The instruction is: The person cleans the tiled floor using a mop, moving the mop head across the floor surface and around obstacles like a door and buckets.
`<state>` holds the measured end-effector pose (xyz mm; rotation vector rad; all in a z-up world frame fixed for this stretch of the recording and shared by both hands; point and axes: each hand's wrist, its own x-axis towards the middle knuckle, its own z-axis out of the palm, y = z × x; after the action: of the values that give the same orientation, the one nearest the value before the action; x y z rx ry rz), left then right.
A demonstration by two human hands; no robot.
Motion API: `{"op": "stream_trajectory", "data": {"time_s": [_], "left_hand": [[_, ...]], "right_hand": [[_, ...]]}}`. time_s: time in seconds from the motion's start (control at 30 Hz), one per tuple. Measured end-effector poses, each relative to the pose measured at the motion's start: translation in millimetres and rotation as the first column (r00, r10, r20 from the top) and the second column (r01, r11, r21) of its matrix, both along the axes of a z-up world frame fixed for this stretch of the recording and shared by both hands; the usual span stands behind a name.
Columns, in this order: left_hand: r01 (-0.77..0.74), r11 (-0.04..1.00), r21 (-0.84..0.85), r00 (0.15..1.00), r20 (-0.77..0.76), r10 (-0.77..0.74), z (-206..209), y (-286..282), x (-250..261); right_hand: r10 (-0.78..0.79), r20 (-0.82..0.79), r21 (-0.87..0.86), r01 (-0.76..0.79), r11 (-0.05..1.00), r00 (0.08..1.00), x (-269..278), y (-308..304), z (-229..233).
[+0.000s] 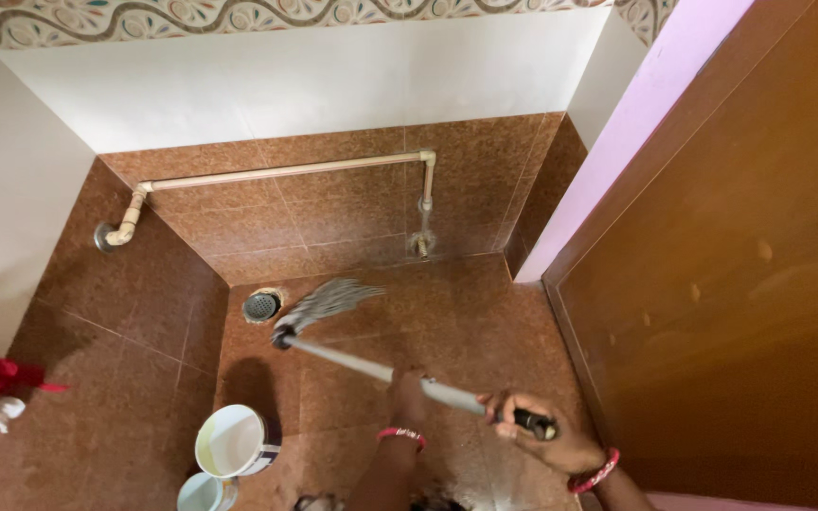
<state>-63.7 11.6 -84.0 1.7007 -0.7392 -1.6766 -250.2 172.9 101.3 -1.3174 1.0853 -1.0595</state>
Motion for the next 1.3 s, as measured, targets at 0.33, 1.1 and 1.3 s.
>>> {"op": "stream_trajectory", "data": {"time_s": [0.33,1.1,1.3], "left_hand": [[0.345,0.573,-0.743,0.928,0.362,-0.090,-49.4,46.7,-163.7],[0.943,0.076,-0.325,0.297,0.713,-0.635,81.6,73.1,-236.9],[0.867,0.388,-0.312,0.477,0.744,-0.468,41.2,-1.5,-81.7]], "right_hand": [[-0.017,-0.211,0.078,0.034,0.996,0.977,-126.7,59.3,57.4],[-0.600,-0.118,-0.082,0.595,0.800,0.791,-184.7,153.3,-1.2],[-0.295,-0.020,0.044,0.296,0.954,0.955,-57.0,39.3,-16.1]]}}
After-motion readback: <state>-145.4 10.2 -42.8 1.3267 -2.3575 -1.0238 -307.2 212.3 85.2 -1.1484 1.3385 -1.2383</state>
